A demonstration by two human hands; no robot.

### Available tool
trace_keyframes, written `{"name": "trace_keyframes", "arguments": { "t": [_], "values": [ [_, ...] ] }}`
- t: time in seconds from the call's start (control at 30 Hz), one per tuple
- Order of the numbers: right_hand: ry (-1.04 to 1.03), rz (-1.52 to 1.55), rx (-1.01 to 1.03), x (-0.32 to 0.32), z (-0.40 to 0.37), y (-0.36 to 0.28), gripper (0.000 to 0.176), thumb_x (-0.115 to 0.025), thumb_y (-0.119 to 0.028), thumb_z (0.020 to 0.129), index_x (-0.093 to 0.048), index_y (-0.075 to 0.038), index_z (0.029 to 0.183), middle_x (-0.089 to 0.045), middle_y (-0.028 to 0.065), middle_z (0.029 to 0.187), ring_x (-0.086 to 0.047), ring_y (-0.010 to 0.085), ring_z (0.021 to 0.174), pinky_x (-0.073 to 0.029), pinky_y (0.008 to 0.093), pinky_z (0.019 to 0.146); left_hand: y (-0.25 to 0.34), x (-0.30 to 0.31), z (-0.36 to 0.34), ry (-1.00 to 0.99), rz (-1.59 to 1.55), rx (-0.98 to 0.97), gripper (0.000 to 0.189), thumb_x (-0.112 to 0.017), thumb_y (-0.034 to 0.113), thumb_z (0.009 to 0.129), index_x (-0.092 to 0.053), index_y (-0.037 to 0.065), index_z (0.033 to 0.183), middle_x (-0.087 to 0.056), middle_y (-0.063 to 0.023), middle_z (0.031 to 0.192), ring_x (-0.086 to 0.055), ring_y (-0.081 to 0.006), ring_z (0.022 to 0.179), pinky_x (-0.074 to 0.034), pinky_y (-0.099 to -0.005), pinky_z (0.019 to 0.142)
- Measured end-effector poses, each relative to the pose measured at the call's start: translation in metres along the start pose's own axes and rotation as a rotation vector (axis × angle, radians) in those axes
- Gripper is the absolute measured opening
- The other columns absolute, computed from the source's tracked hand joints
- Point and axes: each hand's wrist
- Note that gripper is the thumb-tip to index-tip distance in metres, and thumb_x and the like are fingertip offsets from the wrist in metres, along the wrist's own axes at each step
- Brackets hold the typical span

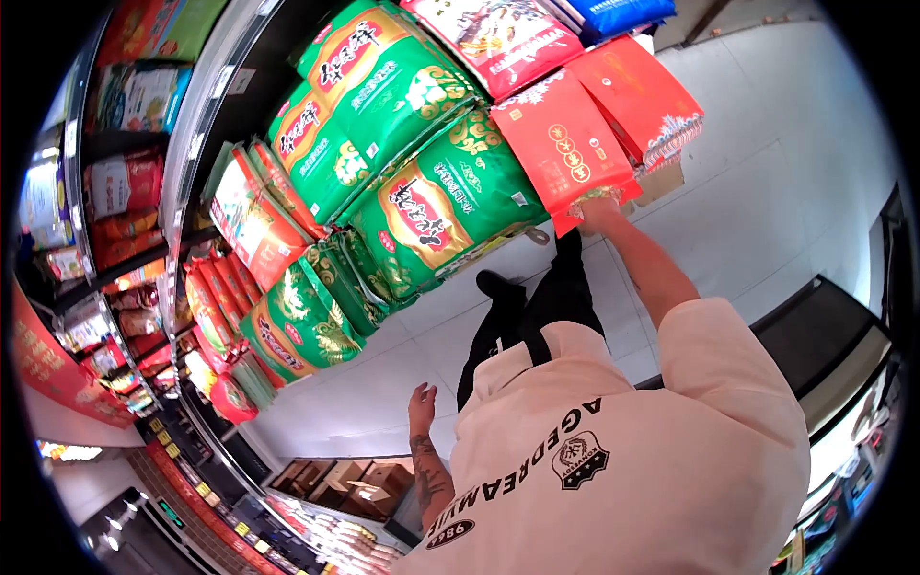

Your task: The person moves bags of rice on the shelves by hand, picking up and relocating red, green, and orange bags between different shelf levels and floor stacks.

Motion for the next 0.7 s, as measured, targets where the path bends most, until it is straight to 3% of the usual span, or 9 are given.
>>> {"name": "trace_keyframes", "arguments": {
  "t": [0.1,0.13,0.23,0.27,0.43,0.57,0.63,0.67,0.7],
  "values": [
    [0.020,-0.013,-0.005,-0.003,-0.008,-0.019,0.027,-0.056,-0.015,0.070,-0.066,-0.006,0.092,-0.065,0.0139,0.096,-0.062,0.0288,0.091,-0.049,0.0399,0.077,-0.025,-0.009,-0.005,0.038,-0.095,0.023,0.047,-0.059,0.031,0.084,-0.049,0.006,0.123,-0.062,-0.0095,0.094,-0.059,-0.0146,0.077,-0.043,-0.0250,0.052],
    [0.024,-0.008,-0.029,-0.019,0.001,-0.018,0.045,-0.058,-0.043,0.069,-0.065,-0.010,0.098,-0.065,0.0144,0.096,-0.061,0.0296,0.093,-0.047,0.0401,0.083,-0.031,-0.011,-0.005,0.049,-0.121,0.028,0.047,-0.059,0.031,0.084,-0.049,0.006,0.123,-0.062,-0.0092,0.094,-0.059,-0.0148,0.077,-0.043,-0.0252,0.053],
    [-0.015,-0.041,-0.025,-0.024,-0.007,-0.035,0.046,-0.059,-0.043,0.069,-0.065,-0.009,0.099,-0.064,0.0149,0.100,-0.060,0.0305,0.094,-0.046,0.0422,0.084,-0.044,-0.020,-0.010,0.053,-0.221,0.088,0.049,-0.058,0.034,0.084,-0.048,0.006,0.124,-0.060,-0.0088,0.097,-0.059,-0.0163,0.080,-0.045,-0.0281,0.058],
    [0.064,-0.084,0.001,-0.016,-0.024,-0.048,0.029,-0.055,-0.016,0.071,-0.064,-0.010,0.098,-0.063,0.0145,0.102,-0.060,0.0312,0.097,-0.048,0.0414,0.082,-0.046,-0.022,-0.014,0.050,-0.265,0.114,0.050,-0.058,0.035,0.084,-0.048,0.007,0.124,-0.060,-0.0088,0.098,-0.059,-0.0168,0.081,-0.045,-0.0289,0.059],
    [0.080,-0.127,0.047,-0.005,-0.063,-0.085,0.027,-0.053,-0.025,0.075,-0.064,-0.014,0.098,-0.063,0.0146,0.102,-0.059,0.0338,0.096,-0.047,0.0444,0.081,-0.091,-0.045,-0.008,0.019,-0.475,0.226,0.053,-0.058,0.038,0.083,-0.047,0.007,0.126,-0.059,-0.0097,0.103,-0.059,-0.0195,0.083,-0.046,-0.0329,0.062],
    [0.104,-0.062,0.118,-0.037,-0.062,-0.080,0.030,-0.050,-0.031,0.079,-0.063,-0.011,0.097,-0.063,0.0185,0.096,-0.060,0.0350,0.091,-0.048,0.0457,0.077,-0.145,-0.070,-0.001,-0.033,-0.630,0.285,0.056,-0.059,0.040,0.083,-0.046,0.006,0.126,-0.058,-0.0097,0.103,-0.059,-0.0200,0.082,-0.046,-0.0330,0.060],
    [0.085,-0.179,0.157,-0.057,-0.049,-0.072,0.032,-0.057,-0.029,0.079,-0.061,-0.013,0.106,-0.061,0.0163,0.104,-0.058,0.0335,0.097,-0.046,0.0433,0.084,-0.162,-0.077,-0.003,-0.049,-0.686,0.308,0.056,-0.059,0.040,0.082,-0.047,0.006,0.125,-0.058,-0.0090,0.102,-0.059,-0.0199,0.081,-0.046,-0.0333,0.060],
    [0.258,-0.223,0.339,-0.071,-0.041,-0.063,0.029,-0.049,-0.034,0.080,-0.063,-0.010,0.090,-0.062,0.0200,0.089,-0.060,0.0368,0.084,-0.048,0.0460,0.072,-0.176,-0.081,-0.002,-0.053,-0.720,0.308,0.055,-0.059,0.040,0.081,-0.049,0.005,0.122,-0.059,-0.0077,0.097,-0.059,-0.0186,0.077,-0.046,-0.0331,0.059],
    [0.183,-0.245,0.352,-0.061,-0.052,-0.076,0.034,-0.046,-0.038,0.083,-0.063,-0.009,0.086,-0.062,0.0209,0.085,-0.060,0.0372,0.083,-0.047,0.0467,0.070,-0.189,-0.085,0.000,-0.073,-0.714,0.321,0.053,-0.059,0.040,0.081,-0.050,0.007,0.121,-0.059,-0.0077,0.099,-0.058,-0.0193,0.079,-0.046,-0.0352,0.062]
  ]
}}
Point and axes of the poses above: each hand's wrist, its own z-axis towards the middle knuckle, its own x-axis out of the back of the hand, y = z × x
